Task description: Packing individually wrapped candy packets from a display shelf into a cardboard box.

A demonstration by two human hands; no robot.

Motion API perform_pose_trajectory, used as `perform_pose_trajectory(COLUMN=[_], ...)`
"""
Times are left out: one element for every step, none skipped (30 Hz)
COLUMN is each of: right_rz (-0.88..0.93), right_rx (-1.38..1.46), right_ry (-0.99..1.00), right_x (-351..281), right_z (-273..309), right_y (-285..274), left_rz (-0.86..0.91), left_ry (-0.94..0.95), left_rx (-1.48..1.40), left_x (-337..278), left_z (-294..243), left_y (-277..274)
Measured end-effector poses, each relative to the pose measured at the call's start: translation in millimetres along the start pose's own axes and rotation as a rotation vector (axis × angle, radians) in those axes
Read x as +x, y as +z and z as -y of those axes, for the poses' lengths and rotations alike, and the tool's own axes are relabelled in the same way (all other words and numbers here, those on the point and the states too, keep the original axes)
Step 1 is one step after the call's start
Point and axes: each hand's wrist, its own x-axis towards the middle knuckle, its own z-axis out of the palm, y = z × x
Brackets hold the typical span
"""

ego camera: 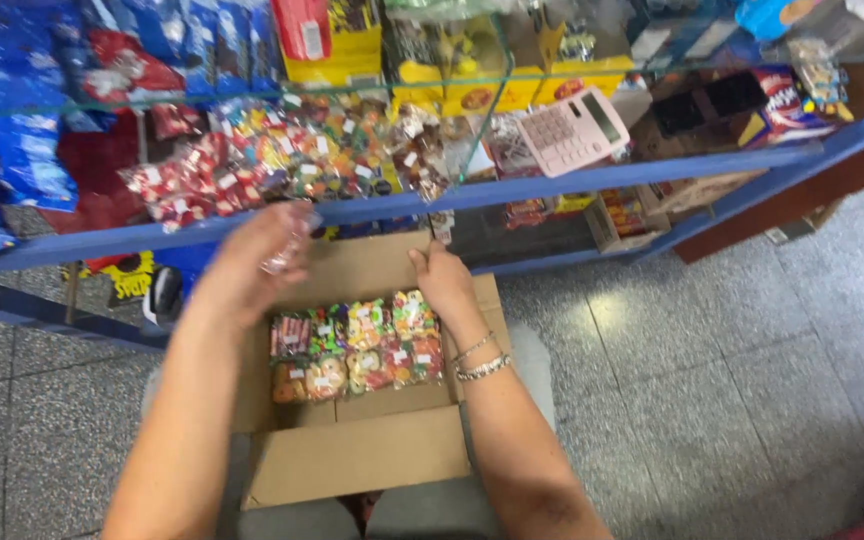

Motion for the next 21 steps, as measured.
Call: perform_pose_trajectory(right_rz=[0.01, 0.001, -0.006, 0.005, -0.012, -0.029, -0.024, -0.036, -0.05, -0.046, -0.056, -0.066, -0.063, -0.065, -0.068, -0.067, -0.051, -0.034, -0.034, -0.035, -0.036], right_rx=[0.0, -0.004, -0.009, -0.011, -0.005, 0.001, -0.001, -0.018, -0.032, -0.031, -0.03, -0.029, -0.029, -0.032, -0.036, -0.037, -0.049, -0.062, -0.062, -0.051, -0.04], right_ry=[0.026, 0.013, 0.001, 0.029, 0.005, -0.02, -0.005, -0.011, -0.021, -0.01, -0.021, -0.033, -0.023, -0.034, -0.046, -0.038, -0.027, -0.016, -0.009, -0.01, -0.015], right_x=[0, 1, 1, 1, 3, 4, 1, -2, -3, -4, -4, -5, -4, -3, -1, -1, 0, 1, 3, 4, 6], right_z=[0, -1, -3, -6, -9, -12, -13, -12, -10, -11, -12, -12, -14, -15, -16, -16, -15, -15, -16, -18, -18], right_y=[0, 1, 3, 7, 8, 9, 8, 5, 3, 2, 2, 2, 3, 4, 5, 6, 6, 7, 7, 8, 10], left_rz=[0.004, 0.089, 0.174, 0.177, 0.195, 0.214, 0.217, 0.225, 0.233, 0.235, 0.184, 0.133, 0.137, 0.077, 0.017, 0.023, 0.102, 0.182, 0.188, 0.227, 0.263], left_ry=[-0.028, -0.027, -0.029, -0.058, -0.025, 0.009, -0.007, -0.058, -0.106, -0.118, -0.118, -0.117, -0.126, -0.199, -0.265, -0.271, -0.13, 0.014, 0.011, -0.009, -0.028], left_rx=[-0.002, -0.022, -0.046, -0.053, 0.008, 0.068, 0.063, 0.034, 0.009, 0.008, 0.141, 0.275, 0.274, 0.581, 0.889, 0.888, 1.014, 1.134, 1.133, 1.161, 1.188], left_x=[-6, -12, -19, -19, -18, -19, -19, -20, -19, -14, -8, -2, -8, -15, -20, -19, -17, -15, -18, -22, -26], left_z=[13, 26, 39, 61, 83, 104, 107, 110, 112, 119, 126, 133, 124, 114, 104, 114, 124, 134, 130, 126, 121], left_y=[12, 23, 34, 31, 30, 29, 34, 38, 42, 38, 34, 30, 37, 44, 50, 42, 34, 27, 31, 35, 38])
